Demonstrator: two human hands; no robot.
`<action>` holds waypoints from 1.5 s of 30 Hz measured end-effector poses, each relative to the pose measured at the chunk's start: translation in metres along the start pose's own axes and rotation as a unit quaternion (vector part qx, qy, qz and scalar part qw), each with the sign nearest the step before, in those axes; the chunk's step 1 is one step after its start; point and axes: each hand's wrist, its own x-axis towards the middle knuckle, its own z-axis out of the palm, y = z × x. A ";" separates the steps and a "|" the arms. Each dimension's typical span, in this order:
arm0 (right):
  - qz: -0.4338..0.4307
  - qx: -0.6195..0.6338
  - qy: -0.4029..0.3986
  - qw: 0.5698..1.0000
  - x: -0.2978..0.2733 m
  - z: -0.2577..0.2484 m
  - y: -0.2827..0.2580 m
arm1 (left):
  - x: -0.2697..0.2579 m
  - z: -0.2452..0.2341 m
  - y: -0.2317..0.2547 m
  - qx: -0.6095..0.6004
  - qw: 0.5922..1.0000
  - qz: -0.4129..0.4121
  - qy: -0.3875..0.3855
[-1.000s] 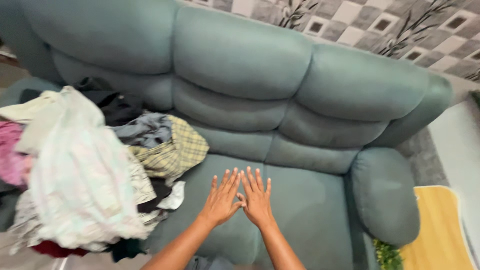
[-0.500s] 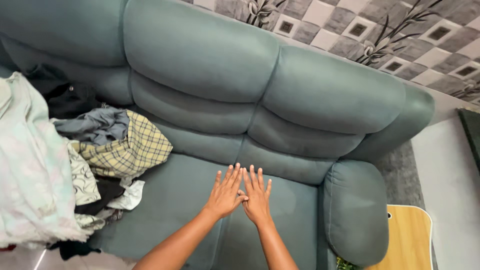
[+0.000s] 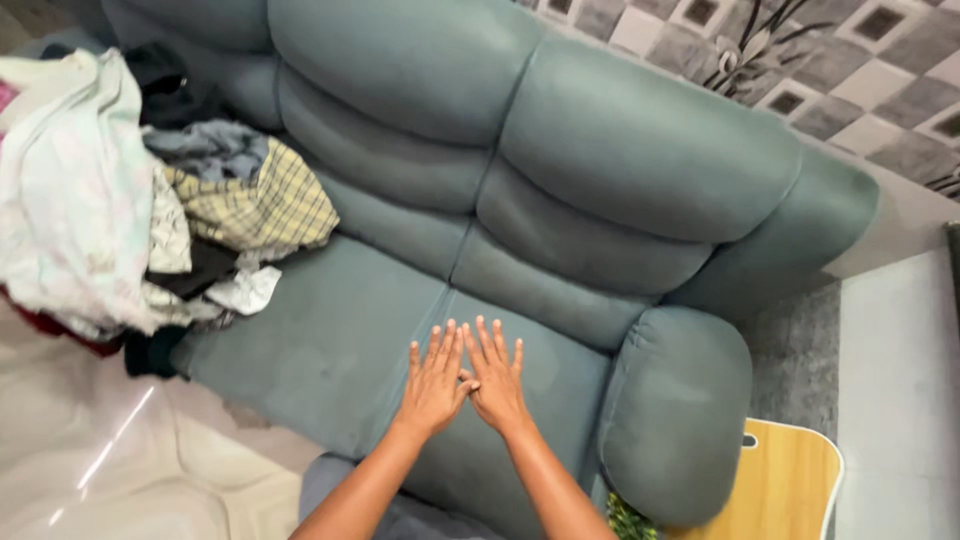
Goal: The person picks up a belt from a suitcase, rolls it into a coil by hand, and places it on a shelf.
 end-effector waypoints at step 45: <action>0.524 -0.123 0.073 0.840 -0.440 -0.044 0.374 | -0.201 0.278 0.361 -0.134 0.979 0.050 -0.148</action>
